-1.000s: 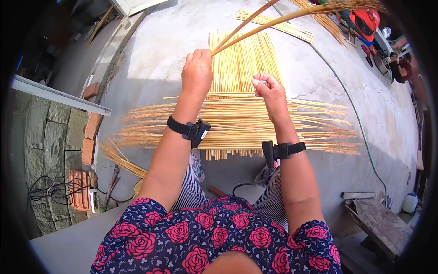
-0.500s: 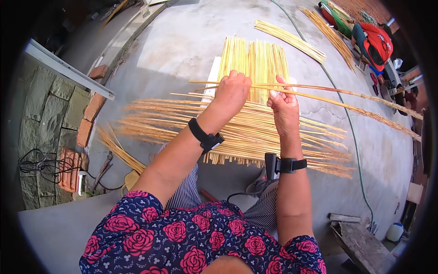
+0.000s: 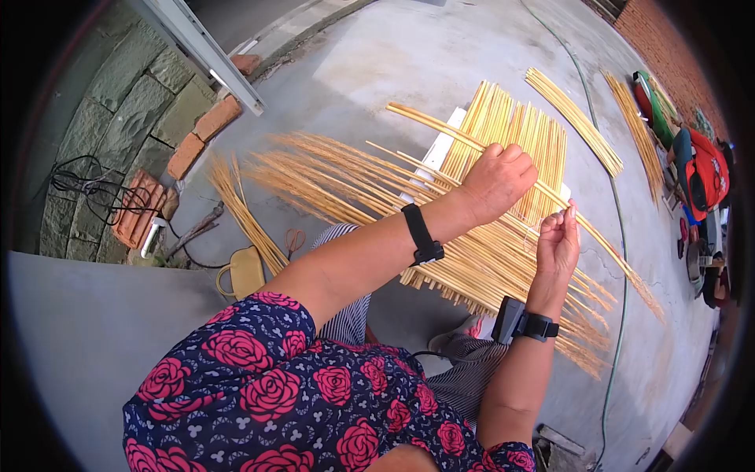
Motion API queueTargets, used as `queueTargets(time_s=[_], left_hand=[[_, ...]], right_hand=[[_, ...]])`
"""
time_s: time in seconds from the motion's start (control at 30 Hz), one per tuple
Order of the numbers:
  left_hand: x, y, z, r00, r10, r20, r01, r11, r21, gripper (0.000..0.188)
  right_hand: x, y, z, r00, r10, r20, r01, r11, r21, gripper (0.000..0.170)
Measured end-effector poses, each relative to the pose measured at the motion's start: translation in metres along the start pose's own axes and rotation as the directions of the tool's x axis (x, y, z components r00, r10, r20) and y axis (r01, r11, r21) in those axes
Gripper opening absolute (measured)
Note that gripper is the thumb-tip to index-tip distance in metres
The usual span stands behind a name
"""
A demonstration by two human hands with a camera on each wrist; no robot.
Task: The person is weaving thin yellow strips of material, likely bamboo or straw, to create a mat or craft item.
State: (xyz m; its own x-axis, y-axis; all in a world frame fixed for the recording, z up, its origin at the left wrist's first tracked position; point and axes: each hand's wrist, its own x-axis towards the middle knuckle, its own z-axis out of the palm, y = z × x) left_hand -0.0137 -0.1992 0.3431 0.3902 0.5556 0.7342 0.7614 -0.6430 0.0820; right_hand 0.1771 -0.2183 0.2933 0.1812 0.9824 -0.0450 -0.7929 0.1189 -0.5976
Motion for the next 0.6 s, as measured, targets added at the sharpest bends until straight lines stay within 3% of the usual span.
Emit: queueTargets(time_s=[0.07,0.17,0.2,0.23,0.27,0.3,0.33,0.43,0.47,0.57,0.6], left_hand=[[0.004,0.002,-0.011,0.994,0.014,-0.106,-0.017,1.0,-0.021,0.011],[0.004,0.005,-0.009,0.975,-0.153,-0.163,0.096,0.945,-0.313,0.009],[0.0,0.006,-0.005,0.937,-0.342,-0.065,0.267,0.825,-0.498,0.015],[-0.001,0.002,-0.005,0.878,-0.454,0.153,0.453,0.68,-0.577,0.018],[-0.003,-0.004,-0.006,0.77,-0.516,0.376,0.627,0.5,-0.597,0.022],[-0.004,-0.009,-0.005,0.624,-0.52,0.584,0.774,0.302,-0.557,0.025],[-0.007,-0.013,-0.002,0.527,-0.417,0.74,0.808,-0.025,-0.589,0.034],[-0.01,-0.01,0.005,0.543,-0.448,0.71,0.599,-0.385,-0.702,0.043],[-0.005,-0.011,0.002,0.582,-0.455,0.674,0.497,-0.457,-0.738,0.058],[0.0,-0.023,0.004,0.635,-0.461,0.62,0.28,-0.611,-0.74,0.057],[0.0,-0.024,0.005,0.635,-0.52,0.572,0.197,-0.607,-0.77,0.04]], right_hand=[[0.003,-0.005,-0.003,1.0,-0.02,-0.01,0.02,0.999,0.026,0.027],[0.005,-0.015,-0.006,0.996,-0.08,-0.03,0.081,0.996,0.032,0.026],[0.005,-0.019,-0.008,0.995,-0.093,-0.021,0.094,0.994,0.047,0.026],[0.006,-0.022,-0.01,0.994,-0.107,-0.02,0.108,0.993,0.057,0.027],[0.006,-0.026,-0.012,0.993,-0.119,-0.02,0.12,0.991,0.065,0.027],[0.007,-0.028,-0.014,0.991,-0.132,-0.02,0.133,0.988,0.074,0.027],[0.006,-0.031,-0.013,0.989,-0.148,-0.03,0.15,0.985,0.086,0.027],[0.006,-0.037,-0.014,0.99,-0.144,-0.007,0.144,0.982,0.119,0.025],[0.005,-0.038,-0.013,0.991,-0.135,-0.006,0.134,0.983,0.127,0.025],[0.003,-0.037,-0.01,0.995,-0.101,0.001,0.099,0.983,0.156,0.023],[0.003,-0.037,-0.011,0.996,-0.083,0.008,0.081,0.983,0.168,0.023]])
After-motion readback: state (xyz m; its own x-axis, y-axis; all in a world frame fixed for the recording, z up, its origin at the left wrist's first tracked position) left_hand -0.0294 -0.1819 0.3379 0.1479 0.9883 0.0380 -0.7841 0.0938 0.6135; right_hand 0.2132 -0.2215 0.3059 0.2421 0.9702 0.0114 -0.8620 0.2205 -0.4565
